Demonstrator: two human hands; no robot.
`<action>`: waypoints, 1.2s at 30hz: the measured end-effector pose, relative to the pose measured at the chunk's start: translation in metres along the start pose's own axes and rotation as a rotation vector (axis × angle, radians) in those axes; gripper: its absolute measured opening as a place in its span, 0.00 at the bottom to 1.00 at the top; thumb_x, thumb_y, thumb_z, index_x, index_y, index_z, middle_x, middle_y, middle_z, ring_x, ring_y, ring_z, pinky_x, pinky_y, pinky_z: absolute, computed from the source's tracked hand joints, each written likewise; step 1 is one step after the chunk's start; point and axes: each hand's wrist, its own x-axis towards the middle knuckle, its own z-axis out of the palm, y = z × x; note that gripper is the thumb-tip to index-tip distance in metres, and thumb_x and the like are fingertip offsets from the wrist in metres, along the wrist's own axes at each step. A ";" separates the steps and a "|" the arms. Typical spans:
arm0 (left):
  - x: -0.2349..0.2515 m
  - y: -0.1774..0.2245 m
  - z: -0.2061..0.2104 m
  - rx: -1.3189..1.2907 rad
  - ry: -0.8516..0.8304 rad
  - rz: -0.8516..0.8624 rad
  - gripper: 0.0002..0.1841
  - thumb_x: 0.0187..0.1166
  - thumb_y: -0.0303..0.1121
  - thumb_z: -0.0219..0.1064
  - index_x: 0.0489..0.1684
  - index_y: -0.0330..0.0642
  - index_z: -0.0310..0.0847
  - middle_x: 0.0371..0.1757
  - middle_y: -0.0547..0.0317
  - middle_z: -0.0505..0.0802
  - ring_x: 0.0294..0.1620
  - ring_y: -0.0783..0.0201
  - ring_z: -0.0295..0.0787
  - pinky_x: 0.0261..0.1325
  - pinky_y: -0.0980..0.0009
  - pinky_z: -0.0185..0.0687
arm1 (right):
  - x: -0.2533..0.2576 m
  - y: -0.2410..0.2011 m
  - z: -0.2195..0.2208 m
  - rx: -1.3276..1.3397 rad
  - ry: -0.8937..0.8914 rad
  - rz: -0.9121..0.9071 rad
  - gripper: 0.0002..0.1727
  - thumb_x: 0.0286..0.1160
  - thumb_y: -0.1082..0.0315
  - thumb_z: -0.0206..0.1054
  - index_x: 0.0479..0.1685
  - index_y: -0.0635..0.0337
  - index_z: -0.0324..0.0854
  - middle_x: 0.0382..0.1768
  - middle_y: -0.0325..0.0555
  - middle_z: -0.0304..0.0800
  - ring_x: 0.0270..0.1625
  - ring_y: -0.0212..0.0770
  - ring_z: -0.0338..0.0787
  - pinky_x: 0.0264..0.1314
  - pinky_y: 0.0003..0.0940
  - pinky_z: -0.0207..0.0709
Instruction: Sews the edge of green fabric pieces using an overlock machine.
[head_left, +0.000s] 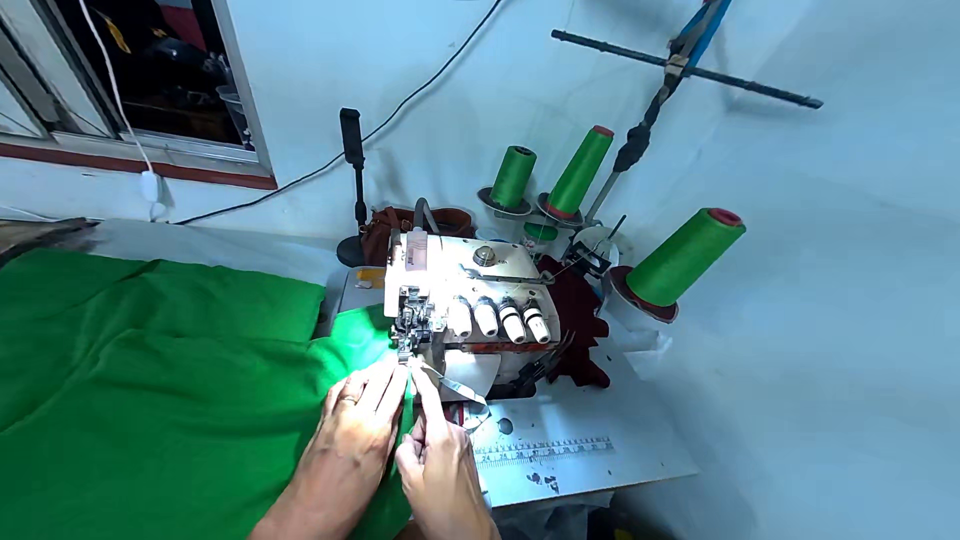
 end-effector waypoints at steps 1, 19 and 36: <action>0.000 0.000 0.000 -0.001 -0.001 -0.002 0.21 0.82 0.32 0.53 0.63 0.37 0.89 0.69 0.47 0.90 0.66 0.44 0.89 0.68 0.51 0.80 | -0.001 0.003 0.005 0.024 0.033 -0.008 0.38 0.69 0.72 0.61 0.88 0.61 0.66 0.22 0.40 0.82 0.26 0.38 0.82 0.36 0.37 0.80; 0.004 -0.019 -0.004 -0.188 -0.028 0.030 0.22 0.86 0.38 0.49 0.62 0.38 0.88 0.72 0.51 0.89 0.72 0.49 0.85 0.74 0.50 0.76 | -0.032 0.028 0.016 0.422 0.259 0.002 0.06 0.68 0.76 0.70 0.38 0.66 0.91 0.36 0.45 0.94 0.39 0.26 0.92 0.47 0.20 0.85; -0.101 -0.014 -0.058 -0.440 -0.182 -0.128 0.10 0.82 0.27 0.62 0.49 0.33 0.88 0.47 0.35 0.89 0.52 0.45 0.85 0.61 0.61 0.79 | -0.049 0.040 0.031 0.368 0.421 -0.099 0.05 0.68 0.74 0.72 0.33 0.66 0.92 0.35 0.45 0.92 0.39 0.26 0.90 0.45 0.17 0.83</action>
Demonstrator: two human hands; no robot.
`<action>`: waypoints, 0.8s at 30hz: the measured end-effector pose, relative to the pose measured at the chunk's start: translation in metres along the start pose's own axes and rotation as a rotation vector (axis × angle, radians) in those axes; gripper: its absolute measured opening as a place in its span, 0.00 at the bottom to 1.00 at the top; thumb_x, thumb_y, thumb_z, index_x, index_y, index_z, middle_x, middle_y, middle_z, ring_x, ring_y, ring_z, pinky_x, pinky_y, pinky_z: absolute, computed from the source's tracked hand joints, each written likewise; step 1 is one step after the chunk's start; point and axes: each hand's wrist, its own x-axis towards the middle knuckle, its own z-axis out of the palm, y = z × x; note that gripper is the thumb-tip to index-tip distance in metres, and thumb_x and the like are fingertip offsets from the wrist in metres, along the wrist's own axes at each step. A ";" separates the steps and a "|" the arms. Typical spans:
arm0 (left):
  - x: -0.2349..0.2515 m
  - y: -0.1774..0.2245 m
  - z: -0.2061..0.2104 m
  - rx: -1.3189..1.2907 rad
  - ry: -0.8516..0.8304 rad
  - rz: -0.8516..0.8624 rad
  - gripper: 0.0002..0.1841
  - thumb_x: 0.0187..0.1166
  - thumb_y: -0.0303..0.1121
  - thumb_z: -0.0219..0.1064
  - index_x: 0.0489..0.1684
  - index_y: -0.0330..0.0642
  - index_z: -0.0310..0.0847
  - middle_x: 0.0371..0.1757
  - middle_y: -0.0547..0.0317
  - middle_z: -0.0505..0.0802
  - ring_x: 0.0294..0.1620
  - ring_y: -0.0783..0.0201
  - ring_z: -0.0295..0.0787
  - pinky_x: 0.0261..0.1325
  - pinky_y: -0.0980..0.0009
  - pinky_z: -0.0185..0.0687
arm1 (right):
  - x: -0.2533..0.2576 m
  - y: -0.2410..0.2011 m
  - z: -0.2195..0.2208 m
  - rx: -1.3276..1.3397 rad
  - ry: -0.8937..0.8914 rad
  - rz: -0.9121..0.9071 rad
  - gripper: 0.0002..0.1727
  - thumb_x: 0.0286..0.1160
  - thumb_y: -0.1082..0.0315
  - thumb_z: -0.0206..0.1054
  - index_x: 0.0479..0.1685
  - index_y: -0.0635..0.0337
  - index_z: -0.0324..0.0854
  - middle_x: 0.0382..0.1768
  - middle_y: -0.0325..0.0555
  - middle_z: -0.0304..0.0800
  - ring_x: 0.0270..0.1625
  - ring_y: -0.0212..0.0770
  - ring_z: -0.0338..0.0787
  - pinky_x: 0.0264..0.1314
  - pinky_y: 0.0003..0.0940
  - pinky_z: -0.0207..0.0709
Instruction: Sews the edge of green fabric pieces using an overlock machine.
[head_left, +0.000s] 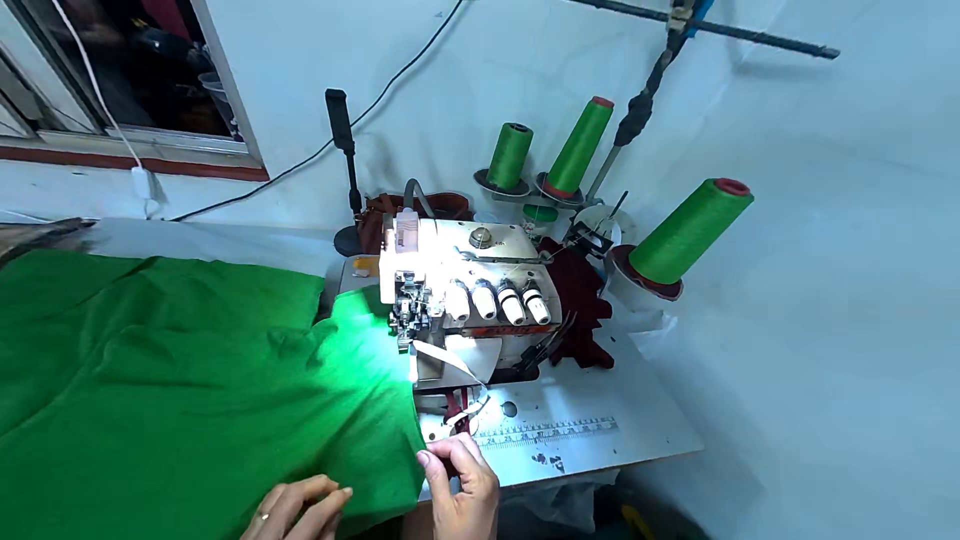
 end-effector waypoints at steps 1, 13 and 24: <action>-0.003 0.001 0.002 0.032 0.026 -0.040 0.10 0.80 0.27 0.64 0.52 0.31 0.87 0.49 0.31 0.88 0.54 0.44 0.85 0.62 0.61 0.79 | -0.001 -0.001 -0.001 0.019 -0.003 0.004 0.05 0.70 0.75 0.70 0.33 0.67 0.91 0.36 0.46 0.92 0.40 0.26 0.90 0.47 0.18 0.83; 0.006 0.004 -0.013 0.122 0.098 -0.288 0.09 0.77 0.19 0.60 0.43 0.25 0.86 0.53 0.31 0.89 0.47 0.47 0.92 0.46 0.62 0.89 | -0.008 -0.025 -0.005 0.255 -0.001 0.224 0.03 0.70 0.82 0.64 0.34 0.68 0.81 0.26 0.37 0.87 0.29 0.21 0.86 0.36 0.19 0.83; 0.043 -0.002 -0.048 0.128 0.191 -0.087 0.10 0.84 0.24 0.60 0.45 0.24 0.86 0.46 0.31 0.89 0.50 0.47 0.88 0.57 0.65 0.85 | 0.020 -0.036 0.013 0.358 -0.002 0.265 0.04 0.73 0.81 0.62 0.34 0.69 0.82 0.25 0.38 0.85 0.26 0.23 0.84 0.31 0.20 0.81</action>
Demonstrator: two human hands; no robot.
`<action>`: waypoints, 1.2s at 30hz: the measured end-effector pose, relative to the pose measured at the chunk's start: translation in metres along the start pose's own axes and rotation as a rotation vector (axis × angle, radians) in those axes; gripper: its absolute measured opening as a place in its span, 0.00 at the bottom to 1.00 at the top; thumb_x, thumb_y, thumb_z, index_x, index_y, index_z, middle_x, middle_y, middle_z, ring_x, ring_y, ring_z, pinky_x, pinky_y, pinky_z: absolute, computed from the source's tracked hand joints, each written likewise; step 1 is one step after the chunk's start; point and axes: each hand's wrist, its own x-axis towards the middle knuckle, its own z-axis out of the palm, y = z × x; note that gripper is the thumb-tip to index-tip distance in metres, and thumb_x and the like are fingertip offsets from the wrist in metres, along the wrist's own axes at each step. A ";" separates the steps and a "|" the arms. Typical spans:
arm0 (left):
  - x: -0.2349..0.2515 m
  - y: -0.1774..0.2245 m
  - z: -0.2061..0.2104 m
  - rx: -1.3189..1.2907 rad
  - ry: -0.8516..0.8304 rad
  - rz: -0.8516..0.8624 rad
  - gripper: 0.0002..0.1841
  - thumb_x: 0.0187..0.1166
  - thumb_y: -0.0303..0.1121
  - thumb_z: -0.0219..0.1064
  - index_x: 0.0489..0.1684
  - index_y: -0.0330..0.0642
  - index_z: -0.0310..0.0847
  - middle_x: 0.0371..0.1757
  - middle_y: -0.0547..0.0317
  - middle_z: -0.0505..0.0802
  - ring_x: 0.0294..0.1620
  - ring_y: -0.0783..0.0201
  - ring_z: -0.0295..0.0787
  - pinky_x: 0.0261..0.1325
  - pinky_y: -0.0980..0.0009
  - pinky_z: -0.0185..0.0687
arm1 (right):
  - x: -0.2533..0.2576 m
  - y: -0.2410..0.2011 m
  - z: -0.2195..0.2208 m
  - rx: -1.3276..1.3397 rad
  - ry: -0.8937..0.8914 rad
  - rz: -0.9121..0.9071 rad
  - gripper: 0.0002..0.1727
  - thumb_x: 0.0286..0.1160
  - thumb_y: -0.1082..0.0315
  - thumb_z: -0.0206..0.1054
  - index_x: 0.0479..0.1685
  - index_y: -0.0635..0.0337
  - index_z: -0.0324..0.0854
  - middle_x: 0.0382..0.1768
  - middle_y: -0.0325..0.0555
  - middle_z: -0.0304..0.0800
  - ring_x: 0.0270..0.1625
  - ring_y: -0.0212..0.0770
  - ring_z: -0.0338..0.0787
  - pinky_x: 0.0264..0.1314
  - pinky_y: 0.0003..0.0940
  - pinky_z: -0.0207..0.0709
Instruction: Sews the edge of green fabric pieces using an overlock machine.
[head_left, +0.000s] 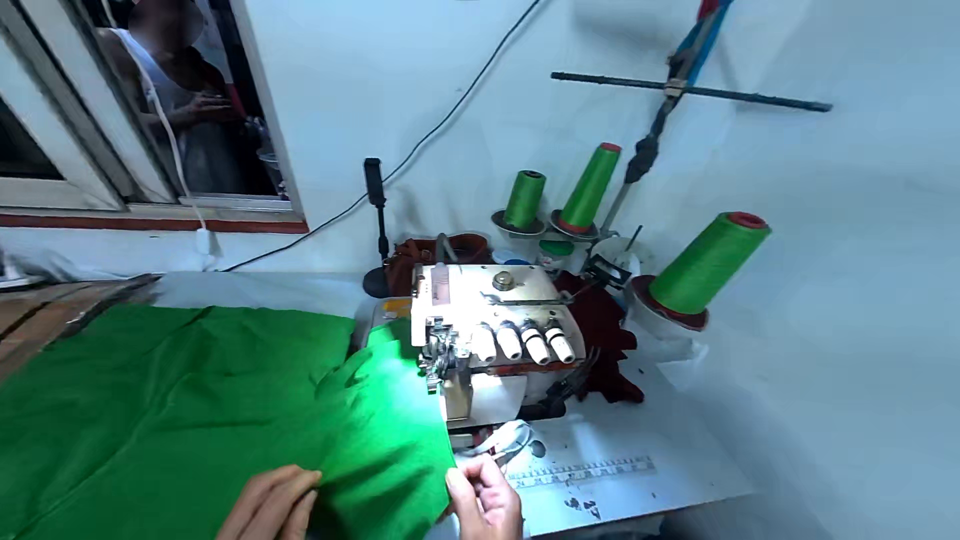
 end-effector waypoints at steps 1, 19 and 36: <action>0.008 -0.001 0.000 0.020 0.009 0.014 0.11 0.84 0.25 0.60 0.46 0.24 0.86 0.46 0.30 0.89 0.50 0.47 0.89 0.56 0.64 0.85 | 0.006 -0.001 0.004 0.003 0.001 -0.002 0.04 0.74 0.80 0.62 0.34 0.69 0.82 0.25 0.38 0.85 0.25 0.22 0.83 0.30 0.19 0.80; 0.067 -0.009 0.086 -0.118 0.054 -0.104 0.20 0.80 0.45 0.58 0.52 0.51 0.97 0.79 0.52 0.83 0.84 0.37 0.71 0.82 0.40 0.64 | 0.065 0.011 0.033 0.052 0.008 0.241 0.18 0.78 0.77 0.63 0.16 0.58 0.70 0.13 0.34 0.71 0.13 0.26 0.71 0.19 0.21 0.69; 0.117 -0.003 0.055 0.018 -0.304 -0.459 0.23 0.93 0.37 0.49 0.83 0.41 0.73 0.79 0.41 0.82 0.76 0.45 0.82 0.81 0.54 0.70 | 0.064 0.010 0.032 0.006 -0.033 0.225 0.20 0.81 0.79 0.57 0.15 0.58 0.68 0.08 0.33 0.70 0.11 0.25 0.70 0.17 0.20 0.68</action>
